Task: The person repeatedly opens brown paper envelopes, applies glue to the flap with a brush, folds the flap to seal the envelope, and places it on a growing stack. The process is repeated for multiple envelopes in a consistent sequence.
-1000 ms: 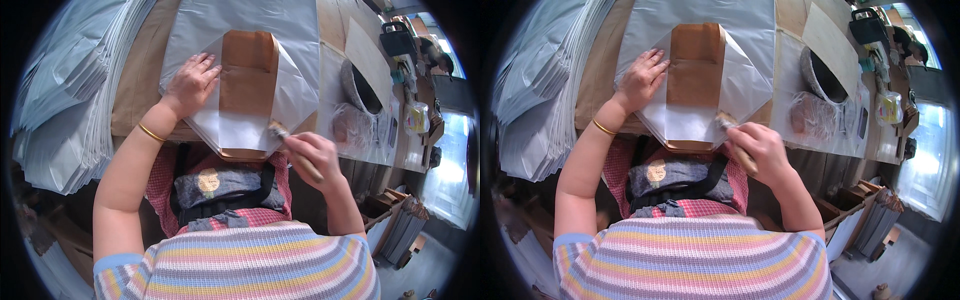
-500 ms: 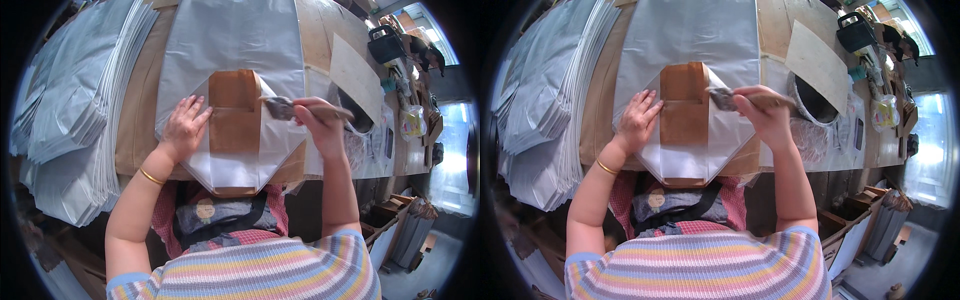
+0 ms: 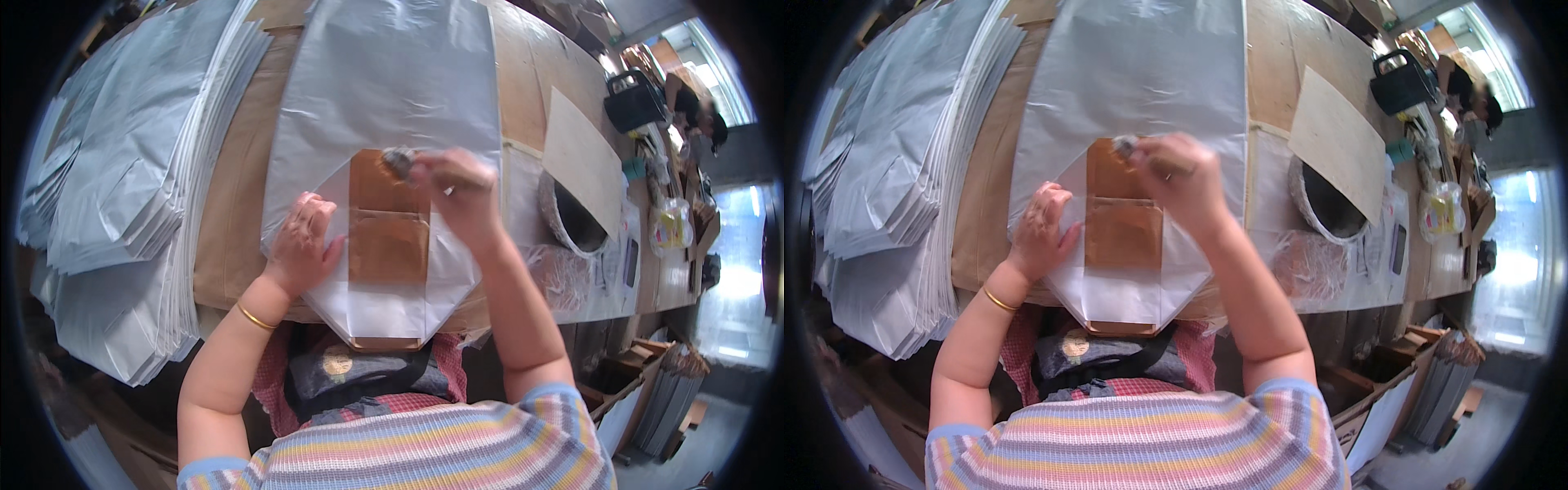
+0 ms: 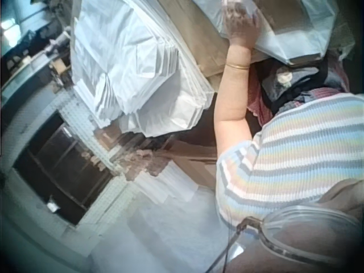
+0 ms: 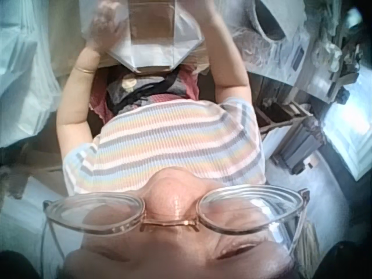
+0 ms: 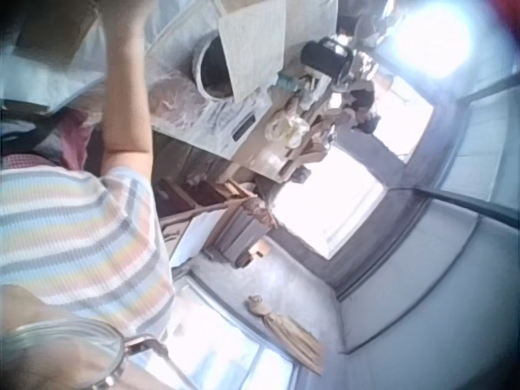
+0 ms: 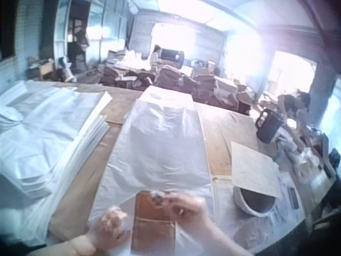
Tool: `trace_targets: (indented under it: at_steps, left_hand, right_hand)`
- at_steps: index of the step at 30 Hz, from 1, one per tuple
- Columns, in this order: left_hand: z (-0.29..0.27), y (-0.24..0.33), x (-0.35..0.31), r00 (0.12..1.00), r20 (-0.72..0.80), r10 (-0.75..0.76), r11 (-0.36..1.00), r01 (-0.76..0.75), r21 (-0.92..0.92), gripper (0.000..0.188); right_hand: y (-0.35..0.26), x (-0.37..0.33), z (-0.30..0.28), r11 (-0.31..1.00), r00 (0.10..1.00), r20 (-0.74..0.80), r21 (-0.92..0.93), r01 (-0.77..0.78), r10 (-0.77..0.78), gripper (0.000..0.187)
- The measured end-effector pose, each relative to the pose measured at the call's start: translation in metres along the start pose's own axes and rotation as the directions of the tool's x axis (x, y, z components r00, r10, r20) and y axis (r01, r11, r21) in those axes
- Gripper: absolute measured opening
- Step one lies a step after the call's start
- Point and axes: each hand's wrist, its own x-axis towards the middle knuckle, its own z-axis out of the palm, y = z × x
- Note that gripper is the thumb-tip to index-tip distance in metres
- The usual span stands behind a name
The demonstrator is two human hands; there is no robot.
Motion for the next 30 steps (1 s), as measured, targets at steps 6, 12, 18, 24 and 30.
trace_targets:
  at_steps: [6, 12, 18, 24, 30]
  left_hand:
    - [0.000, -0.001, 0.002, 0.999, -0.038, 0.032, 0.999, -0.033, -0.013, 0.032]
    - [0.001, 0.000, -0.004, 0.997, -0.074, -0.014, 1.000, 0.013, -0.014, 0.033]
    - [-0.003, -0.001, -0.003, 0.998, -0.061, -0.007, 1.000, 0.007, 0.005, 0.031]
    - [0.004, -0.003, 0.002, 0.998, -0.060, 0.020, 1.000, -0.019, 0.006, 0.031]
    - [-0.001, -0.003, -0.005, 0.999, 0.034, 0.030, 0.988, -0.035, 0.152, 0.023]
  right_hand:
    - [-0.032, -0.026, 0.051, 0.969, 0.929, 0.346, -0.156, 0.193, -0.129, 0.032]
    - [-0.032, 0.001, 0.047, 0.794, 0.901, 0.221, 0.425, -0.434, 0.374, 0.008]
    - [-0.011, 0.022, 0.069, 0.864, 0.872, 0.009, 0.124, -0.487, 0.490, 0.014]
    - [-0.013, 0.009, 0.003, 0.999, 0.991, -0.135, -0.050, -0.007, 0.000, 0.008]
    - [-0.040, -0.110, -0.119, 0.881, 0.999, -0.030, -0.471, -0.042, 0.031, 0.032]
